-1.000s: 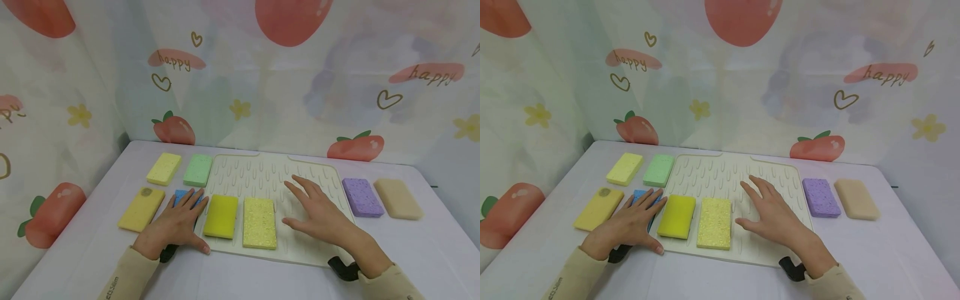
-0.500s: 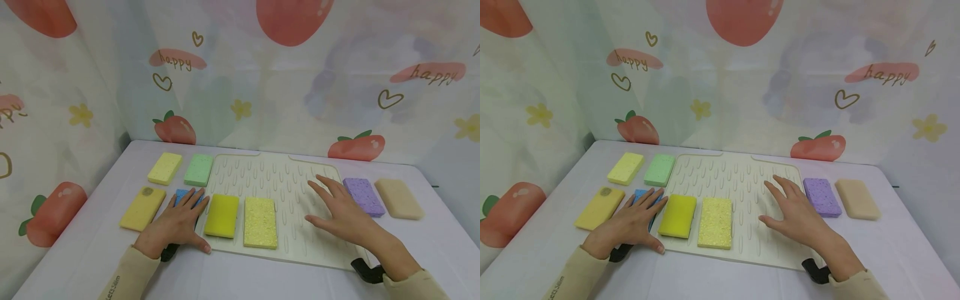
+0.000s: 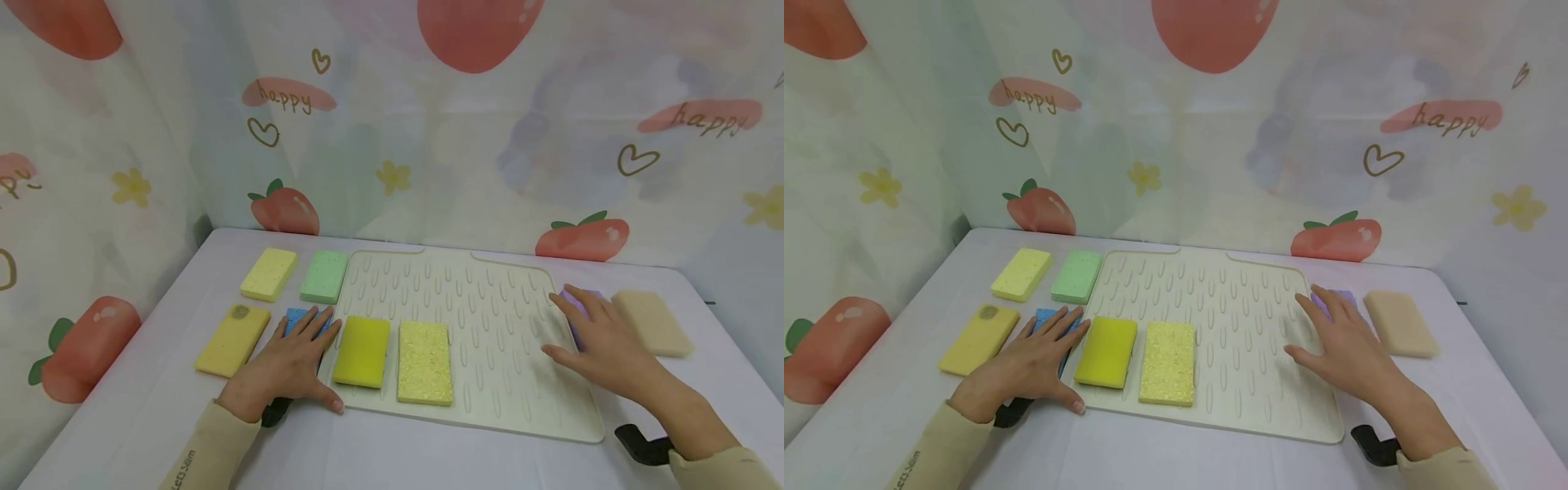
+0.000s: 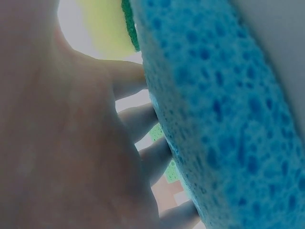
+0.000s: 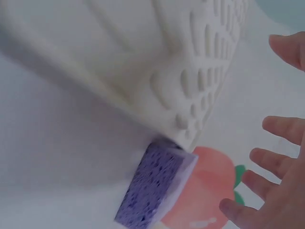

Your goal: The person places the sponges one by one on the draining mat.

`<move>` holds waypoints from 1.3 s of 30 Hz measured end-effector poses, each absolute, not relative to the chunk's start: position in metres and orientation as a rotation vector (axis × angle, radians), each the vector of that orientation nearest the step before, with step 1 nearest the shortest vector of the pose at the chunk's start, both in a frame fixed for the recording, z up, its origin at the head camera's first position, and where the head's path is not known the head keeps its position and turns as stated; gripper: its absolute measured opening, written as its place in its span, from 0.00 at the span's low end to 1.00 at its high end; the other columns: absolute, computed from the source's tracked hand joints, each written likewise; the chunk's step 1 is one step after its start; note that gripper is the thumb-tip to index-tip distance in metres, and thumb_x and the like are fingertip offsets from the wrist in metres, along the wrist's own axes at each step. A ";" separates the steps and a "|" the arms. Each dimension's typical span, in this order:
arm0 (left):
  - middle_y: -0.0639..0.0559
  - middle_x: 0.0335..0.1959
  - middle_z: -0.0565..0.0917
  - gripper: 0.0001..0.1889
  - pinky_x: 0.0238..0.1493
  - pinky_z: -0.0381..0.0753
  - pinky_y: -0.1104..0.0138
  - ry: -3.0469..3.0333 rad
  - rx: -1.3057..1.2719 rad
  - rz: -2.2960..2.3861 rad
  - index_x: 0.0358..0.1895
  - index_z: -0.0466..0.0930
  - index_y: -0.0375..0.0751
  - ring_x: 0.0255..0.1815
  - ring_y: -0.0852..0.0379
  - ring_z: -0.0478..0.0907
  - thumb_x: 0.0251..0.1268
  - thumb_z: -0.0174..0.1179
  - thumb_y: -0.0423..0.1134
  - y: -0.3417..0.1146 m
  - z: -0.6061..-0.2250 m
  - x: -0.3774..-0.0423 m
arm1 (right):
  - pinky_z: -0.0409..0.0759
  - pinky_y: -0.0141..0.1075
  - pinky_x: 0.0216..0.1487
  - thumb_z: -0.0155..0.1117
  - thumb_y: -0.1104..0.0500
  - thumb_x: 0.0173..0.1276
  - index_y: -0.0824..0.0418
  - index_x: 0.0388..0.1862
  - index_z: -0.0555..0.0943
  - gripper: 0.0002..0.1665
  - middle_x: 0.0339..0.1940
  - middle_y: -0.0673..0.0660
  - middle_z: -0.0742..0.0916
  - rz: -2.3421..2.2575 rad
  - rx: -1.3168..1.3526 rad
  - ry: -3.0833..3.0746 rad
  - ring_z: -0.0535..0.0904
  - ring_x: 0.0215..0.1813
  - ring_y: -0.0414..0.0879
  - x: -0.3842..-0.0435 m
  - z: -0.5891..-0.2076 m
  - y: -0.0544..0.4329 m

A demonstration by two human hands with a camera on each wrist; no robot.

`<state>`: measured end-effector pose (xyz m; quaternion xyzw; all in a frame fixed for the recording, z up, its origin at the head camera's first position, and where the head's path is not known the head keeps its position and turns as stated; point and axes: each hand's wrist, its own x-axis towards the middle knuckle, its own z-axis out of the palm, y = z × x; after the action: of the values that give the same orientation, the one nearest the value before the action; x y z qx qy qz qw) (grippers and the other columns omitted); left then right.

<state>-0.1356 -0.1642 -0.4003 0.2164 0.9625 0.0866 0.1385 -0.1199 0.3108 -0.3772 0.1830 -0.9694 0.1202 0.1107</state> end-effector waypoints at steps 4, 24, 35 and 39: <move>0.48 0.83 0.45 0.71 0.74 0.41 0.32 2.782 0.618 0.248 0.80 0.51 0.49 0.83 0.42 0.40 0.28 0.69 0.80 -0.164 -0.400 -0.136 | 0.63 0.66 0.58 0.77 0.47 0.55 0.67 0.69 0.68 0.49 0.69 0.74 0.67 0.331 0.513 -2.841 0.60 0.65 0.73 -0.122 -0.380 0.322; 0.47 0.83 0.45 0.70 0.75 0.42 0.32 2.783 0.633 0.241 0.80 0.51 0.47 0.83 0.42 0.41 0.31 0.68 0.79 -0.164 -0.396 -0.133 | 0.61 0.73 0.56 0.72 0.45 0.61 0.73 0.67 0.67 0.47 0.69 0.78 0.65 0.341 0.347 -2.972 0.57 0.64 0.82 -0.126 -0.388 0.347; 0.48 0.83 0.45 0.70 0.75 0.42 0.32 2.783 0.620 0.242 0.80 0.51 0.48 0.83 0.42 0.40 0.30 0.68 0.80 -0.165 -0.398 -0.134 | 0.62 0.75 0.58 0.69 0.43 0.64 0.76 0.68 0.65 0.48 0.68 0.82 0.63 0.272 0.329 -3.107 0.56 0.65 0.84 -0.147 -0.384 0.349; 0.48 0.83 0.45 0.70 0.75 0.41 0.32 2.781 0.620 0.237 0.80 0.51 0.49 0.83 0.42 0.40 0.30 0.69 0.80 -0.164 -0.398 -0.134 | 0.60 0.74 0.59 0.69 0.46 0.64 0.77 0.67 0.65 0.47 0.67 0.84 0.63 0.270 0.348 -3.132 0.56 0.64 0.84 -0.154 -0.383 0.351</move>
<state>-0.1342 -0.1637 -0.3980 0.2147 0.9630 0.0820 0.1409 -0.1540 0.3505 -0.3829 0.1101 -0.9902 0.0852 -0.0107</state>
